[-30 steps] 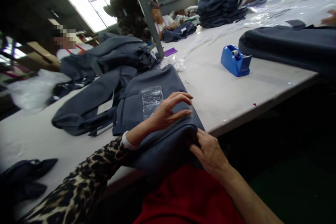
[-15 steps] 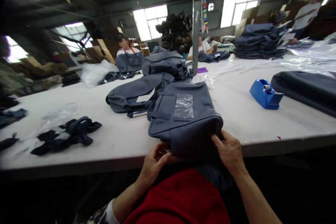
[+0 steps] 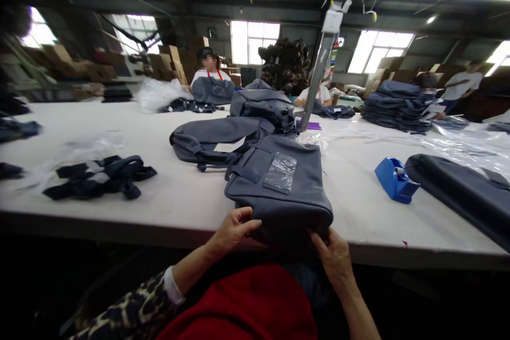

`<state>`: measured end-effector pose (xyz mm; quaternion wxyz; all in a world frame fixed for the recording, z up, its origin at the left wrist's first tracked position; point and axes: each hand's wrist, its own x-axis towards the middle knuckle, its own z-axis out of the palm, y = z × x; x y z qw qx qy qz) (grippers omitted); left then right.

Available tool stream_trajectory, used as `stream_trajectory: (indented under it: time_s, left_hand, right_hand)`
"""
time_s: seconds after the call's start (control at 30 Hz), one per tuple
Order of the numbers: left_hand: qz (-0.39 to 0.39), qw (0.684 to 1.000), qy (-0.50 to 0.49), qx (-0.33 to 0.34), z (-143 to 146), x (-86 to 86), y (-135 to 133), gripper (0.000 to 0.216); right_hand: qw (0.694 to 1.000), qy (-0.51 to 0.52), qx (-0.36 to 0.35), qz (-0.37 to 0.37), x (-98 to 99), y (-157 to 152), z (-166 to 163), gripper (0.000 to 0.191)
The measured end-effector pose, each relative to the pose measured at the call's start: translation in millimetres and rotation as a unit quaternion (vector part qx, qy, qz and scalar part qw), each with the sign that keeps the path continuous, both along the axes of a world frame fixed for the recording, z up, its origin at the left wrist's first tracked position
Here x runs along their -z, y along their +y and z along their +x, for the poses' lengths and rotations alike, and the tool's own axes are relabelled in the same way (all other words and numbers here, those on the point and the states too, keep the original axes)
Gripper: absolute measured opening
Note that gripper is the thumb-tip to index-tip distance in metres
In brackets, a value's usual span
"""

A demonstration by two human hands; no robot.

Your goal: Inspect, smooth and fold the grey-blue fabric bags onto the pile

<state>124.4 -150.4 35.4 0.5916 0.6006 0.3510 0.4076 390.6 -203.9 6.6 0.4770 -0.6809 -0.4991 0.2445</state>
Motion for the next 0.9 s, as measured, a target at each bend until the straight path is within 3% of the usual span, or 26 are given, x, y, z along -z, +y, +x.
stream_trajectory:
  time_s: [0.2, 0.4, 0.53, 0.73, 0.9]
  left_hand:
    - [-0.024, 0.999, -0.027, 0.002, -13.1, 11.4, -1.2, 0.036]
    - [-0.039, 0.999, -0.021, 0.012, -46.7, 21.8, 12.2, 0.032]
    - [-0.054, 0.997, -0.044, 0.032, -49.7, 16.1, 23.4, 0.031]
    - [-0.06, 0.995, -0.046, 0.062, -48.2, 9.0, 24.0, 0.031]
    - [0.019, 0.999, 0.013, 0.041, -56.2, 20.0, 3.3, 0.028]
  right_hand:
    - [0.999, 0.002, -0.011, -0.031, 12.7, -5.2, -5.4, 0.052]
    - [0.985, 0.03, -0.15, -0.082, 18.0, -13.6, -23.4, 0.049]
    - [0.97, 0.084, -0.205, -0.104, 23.4, -10.3, -20.4, 0.054]
    - [0.977, 0.106, -0.167, -0.083, 28.3, -7.1, -18.2, 0.048]
    - [0.98, 0.108, -0.151, -0.073, 45.3, -6.4, -22.1, 0.05]
